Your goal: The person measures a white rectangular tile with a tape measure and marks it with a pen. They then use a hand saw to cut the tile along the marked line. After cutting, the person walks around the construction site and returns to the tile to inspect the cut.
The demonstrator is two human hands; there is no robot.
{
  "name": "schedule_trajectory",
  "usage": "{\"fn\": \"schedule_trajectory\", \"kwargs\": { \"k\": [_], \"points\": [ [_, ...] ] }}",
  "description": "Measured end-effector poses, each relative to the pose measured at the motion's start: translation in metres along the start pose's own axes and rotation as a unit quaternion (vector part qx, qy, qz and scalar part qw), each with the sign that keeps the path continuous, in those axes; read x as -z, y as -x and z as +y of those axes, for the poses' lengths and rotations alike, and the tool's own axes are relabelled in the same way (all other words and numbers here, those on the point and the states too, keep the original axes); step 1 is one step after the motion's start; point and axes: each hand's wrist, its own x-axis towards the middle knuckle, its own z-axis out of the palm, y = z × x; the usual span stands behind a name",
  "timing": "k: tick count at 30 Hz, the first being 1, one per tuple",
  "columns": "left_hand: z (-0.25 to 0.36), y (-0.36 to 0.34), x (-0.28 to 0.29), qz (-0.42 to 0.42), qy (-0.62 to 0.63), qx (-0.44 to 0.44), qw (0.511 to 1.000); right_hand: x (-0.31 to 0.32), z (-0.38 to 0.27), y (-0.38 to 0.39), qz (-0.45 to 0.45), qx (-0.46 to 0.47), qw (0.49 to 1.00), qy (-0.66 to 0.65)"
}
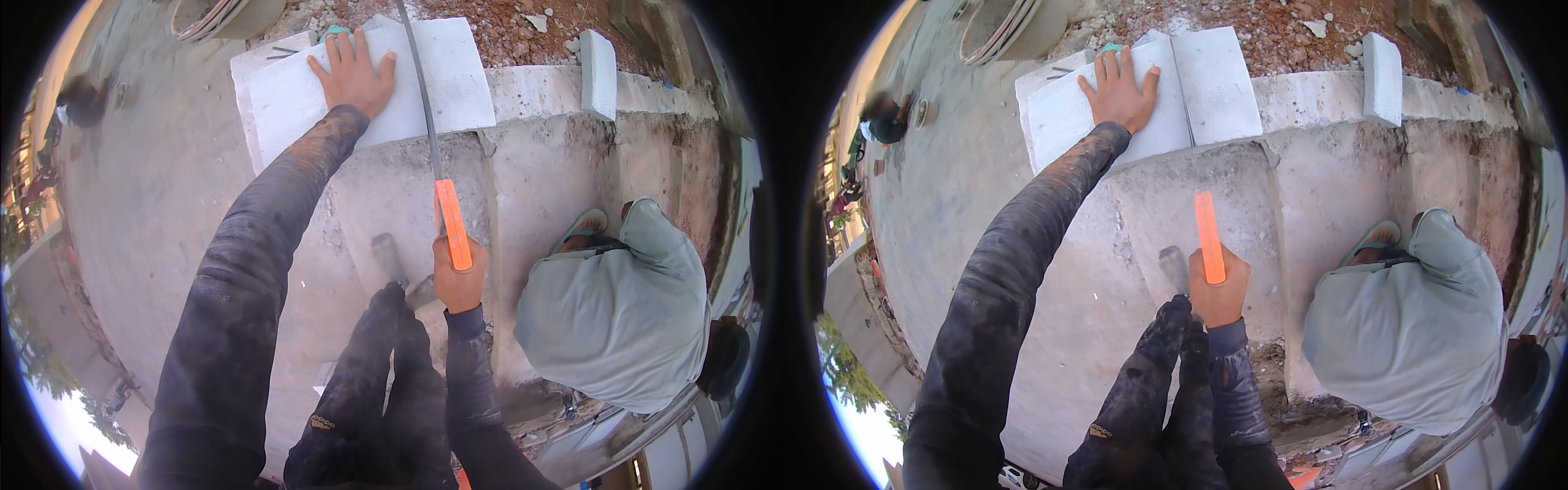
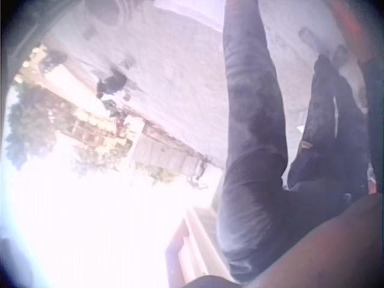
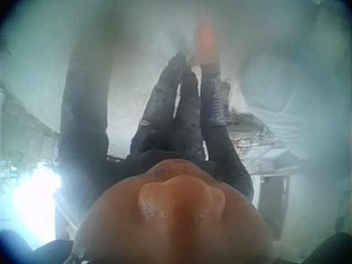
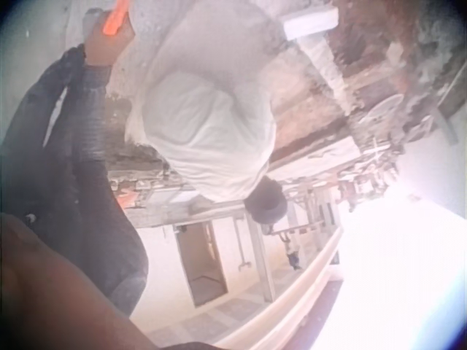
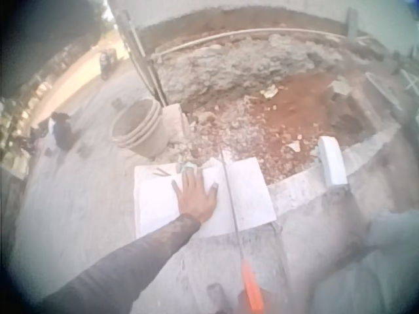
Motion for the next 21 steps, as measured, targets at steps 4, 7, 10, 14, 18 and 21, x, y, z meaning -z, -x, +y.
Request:
{"fn": "schedule_trajectory", "kwargs": {
  "k": [4,7,10,14,18,21],
  "points": [
    [-0.012,-0.005,0.003,0.014,-0.01,0.005,1.0,0.008,0.01,0.049,0.011,0.028,0.999,0.017],
    [-0.008,0.004,-0.002,0.021,-0.01,0.002,1.0,0.032,0.022,0.102,0.019,0.006,0.997,0.08],
    [-0.004,0.001,-0.005,0.027,-0.018,-0.012,0.999,0.012,0.024,0.062,0.017,0.019,0.999,0.029],
    [-0.008,0.011,-0.006,0.017,-0.029,-0.004,0.999,0.001,0.01,0.021,-0.006,-0.004,1.0,-0.018],
    [-0.007,-0.004,0.0,0.009,-0.005,0.002,1.0,0.029,0.032,0.107,0.046,-0.007,0.997,0.067],
    [-0.005,0.001,0.0,0.005,0.004,0.001,1.0,0.021,0.033,0.101,0.033,-0.002,0.997,0.065]
  ]
}}
